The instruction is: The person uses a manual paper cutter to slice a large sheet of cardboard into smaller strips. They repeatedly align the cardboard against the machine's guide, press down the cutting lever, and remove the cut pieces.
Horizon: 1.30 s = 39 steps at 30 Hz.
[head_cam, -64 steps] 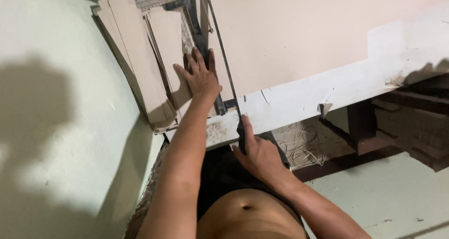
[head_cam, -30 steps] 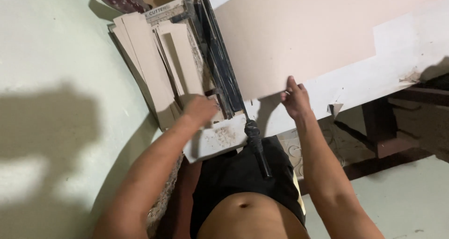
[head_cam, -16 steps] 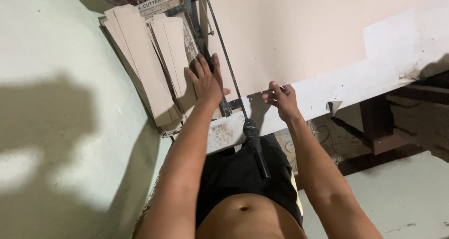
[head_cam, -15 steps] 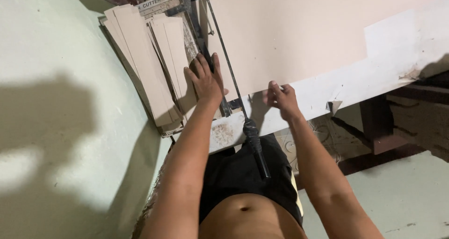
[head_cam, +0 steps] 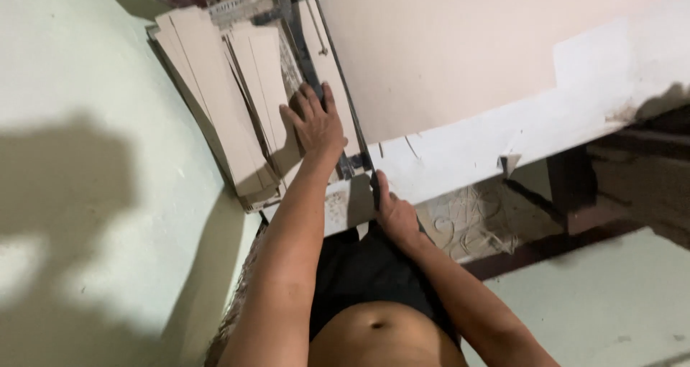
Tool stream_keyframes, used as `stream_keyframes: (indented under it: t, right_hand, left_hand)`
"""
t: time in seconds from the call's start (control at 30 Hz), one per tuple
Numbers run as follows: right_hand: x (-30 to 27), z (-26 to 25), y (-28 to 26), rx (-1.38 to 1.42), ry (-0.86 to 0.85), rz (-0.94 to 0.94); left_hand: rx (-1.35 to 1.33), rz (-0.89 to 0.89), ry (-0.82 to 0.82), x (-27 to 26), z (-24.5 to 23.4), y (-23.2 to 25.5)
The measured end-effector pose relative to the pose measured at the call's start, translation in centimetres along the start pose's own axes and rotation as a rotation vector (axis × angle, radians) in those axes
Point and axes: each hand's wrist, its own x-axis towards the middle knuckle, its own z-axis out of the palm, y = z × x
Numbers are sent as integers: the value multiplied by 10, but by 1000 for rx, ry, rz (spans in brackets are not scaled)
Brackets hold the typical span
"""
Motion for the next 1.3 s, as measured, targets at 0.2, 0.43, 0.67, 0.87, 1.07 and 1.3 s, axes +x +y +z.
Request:
stream_keyframes:
  t: [0.2,0.43,0.67,0.87,1.07,1.3]
  right_hand:
    - [-77,-173,-45,502,-127,132]
    - [6,-140,26,939,59,316]
    - [122,-53,136,1794,335,466]
    - [79,-28,121,1716,216,392]
    - [112,-40,102,1515,262,337]
    - [74,-103,62,758,-101,396]
  left_hand:
    - [123,157,232,-7,19,-7]
    - [63,853,190,-21,42,-23]
    - [470,801,218,-34,27,-102]
    - [312,509,236,-65,-35,-69]
    - [87,197,153,-40,-41,-15]
    - [34,55,90,-3,-12,3]
